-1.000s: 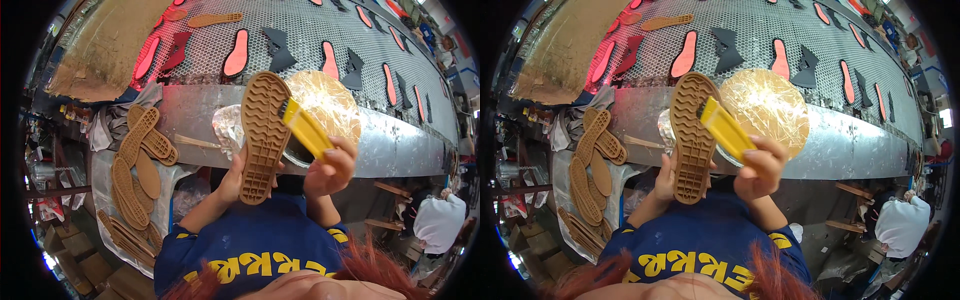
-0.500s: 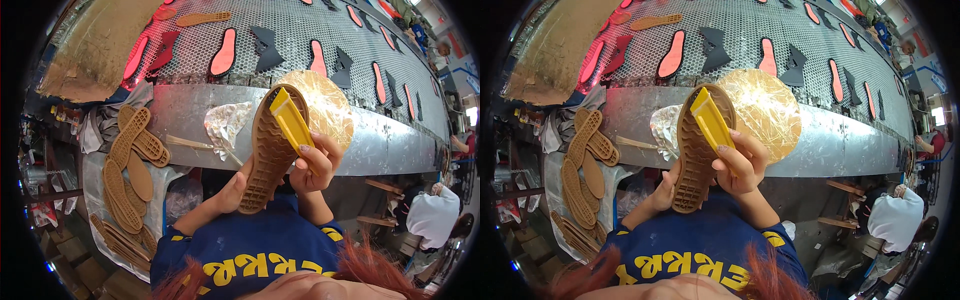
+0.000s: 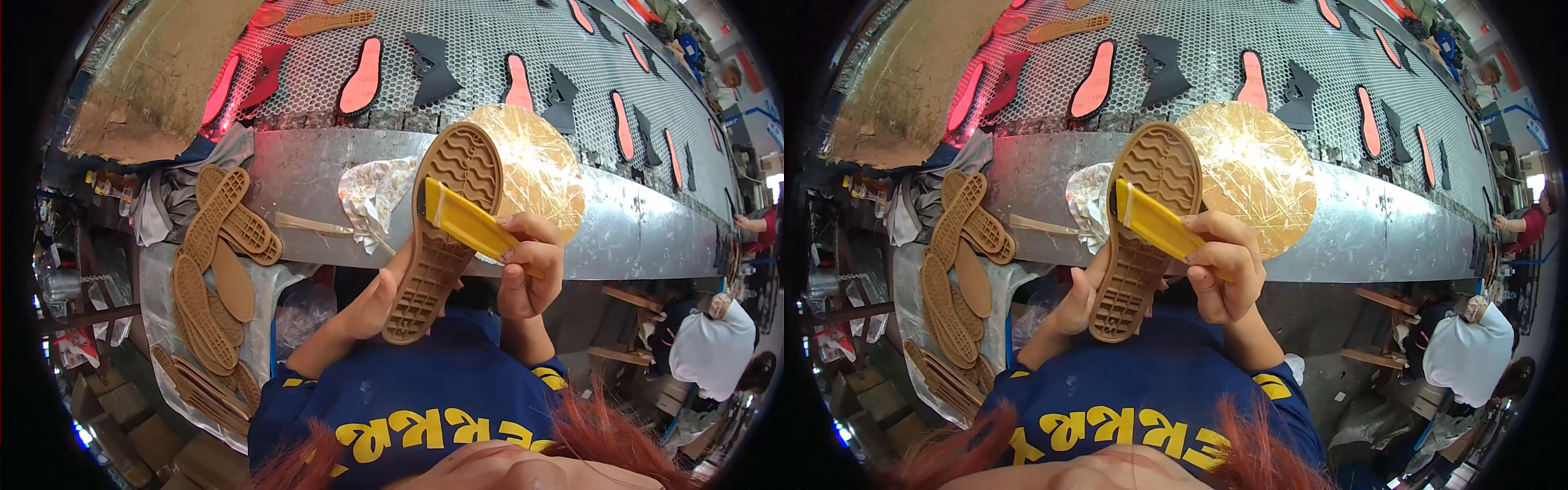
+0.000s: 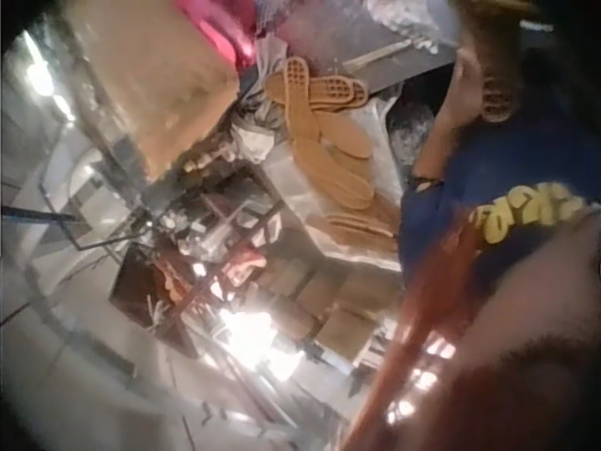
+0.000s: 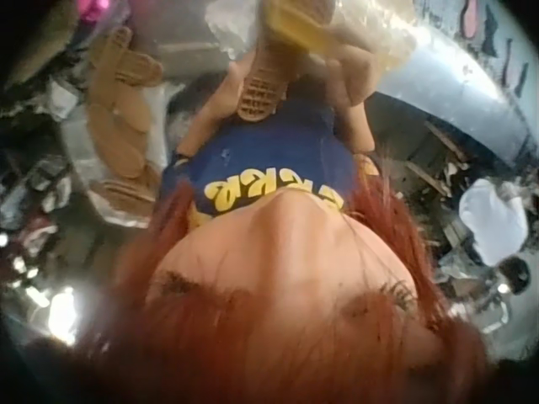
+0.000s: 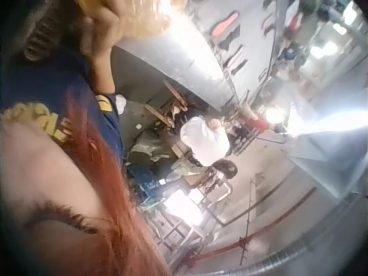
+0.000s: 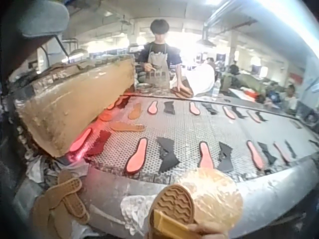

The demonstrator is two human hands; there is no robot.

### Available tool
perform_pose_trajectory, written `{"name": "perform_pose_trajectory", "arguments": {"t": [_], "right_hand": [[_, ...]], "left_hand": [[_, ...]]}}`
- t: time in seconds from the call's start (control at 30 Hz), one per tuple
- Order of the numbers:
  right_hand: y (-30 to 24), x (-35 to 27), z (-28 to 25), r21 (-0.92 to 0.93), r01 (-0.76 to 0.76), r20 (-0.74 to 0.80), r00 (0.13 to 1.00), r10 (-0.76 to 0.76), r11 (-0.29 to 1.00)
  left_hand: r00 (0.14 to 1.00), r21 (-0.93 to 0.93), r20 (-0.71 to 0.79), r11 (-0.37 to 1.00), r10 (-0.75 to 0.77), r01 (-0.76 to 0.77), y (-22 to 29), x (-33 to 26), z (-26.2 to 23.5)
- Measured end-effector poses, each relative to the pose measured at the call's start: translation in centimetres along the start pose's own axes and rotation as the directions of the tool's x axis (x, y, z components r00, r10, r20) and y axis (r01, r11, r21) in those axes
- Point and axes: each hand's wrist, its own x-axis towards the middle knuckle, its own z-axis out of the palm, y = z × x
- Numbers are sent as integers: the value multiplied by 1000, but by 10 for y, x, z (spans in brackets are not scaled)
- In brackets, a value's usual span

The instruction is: The person repeatedly picks up brown shoe soles from a pile, applies a yellow substance to the textured bottom using a yellow plastic scraper, and places the treated soles onto a moving conveyor belt. The process is continuous and repetitive throughout the clip.

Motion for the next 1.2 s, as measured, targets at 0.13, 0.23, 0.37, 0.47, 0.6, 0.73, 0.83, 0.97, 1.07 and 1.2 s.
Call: {"name": "perform_pose_trajectory", "arguments": {"t": [0.13, 0.23, 0.37, 0.47, 0.6, 0.73, 0.83, 0.97, 1.07, 1.2], "right_hand": [[2, -3, -9, 41, -12, 76, 997, 9, 999], [0, -7, -10, 75, -48, 83, 996, 42, 996], [-5, -19, -8, 64, -49, 85, 995, 44, 997], [-16, -18, -11, 1, -9, 176, 984, 9, 1000], [-27, -22, -17, 0, 4, 239, 971, -3, 1000], [-31, -24, -19, 85, -34, 243, 970, 13, 996], [-33, -25, -23, 150, -66, 249, 968, 27, 987], [-34, -24, -29, 221, -113, 284, 958, 47, 969], [-32, -22, -32, 326, -184, 286, 954, 89, 927], [-30, -17, -35, 362, -225, 297, 948, 117, 905]], "left_hand": [[1000, -82, -21, 997, 1, -3, 0, 3, 3], [1000, -192, -7, 981, 5, -6, -1, 6, 1], [996, -275, -85, 960, 30, -52, -1, 18, 9], [987, -324, -139, 939, 77, -118, -1, 26, 11], [966, -323, -216, 923, 144, -210, -9, 39, 10], [929, -329, -335, 905, 155, -269, -12, 47, 14], [933, -366, -342, 899, 109, -240, -7, 49, 17], [954, -418, -272, 878, 126, -235, -8, 48, 15], [946, -456, -311, 859, 92, -234, -6, 49, 19], [949, -496, -307, 839, 72, -224, -1, 47, 21]]}}
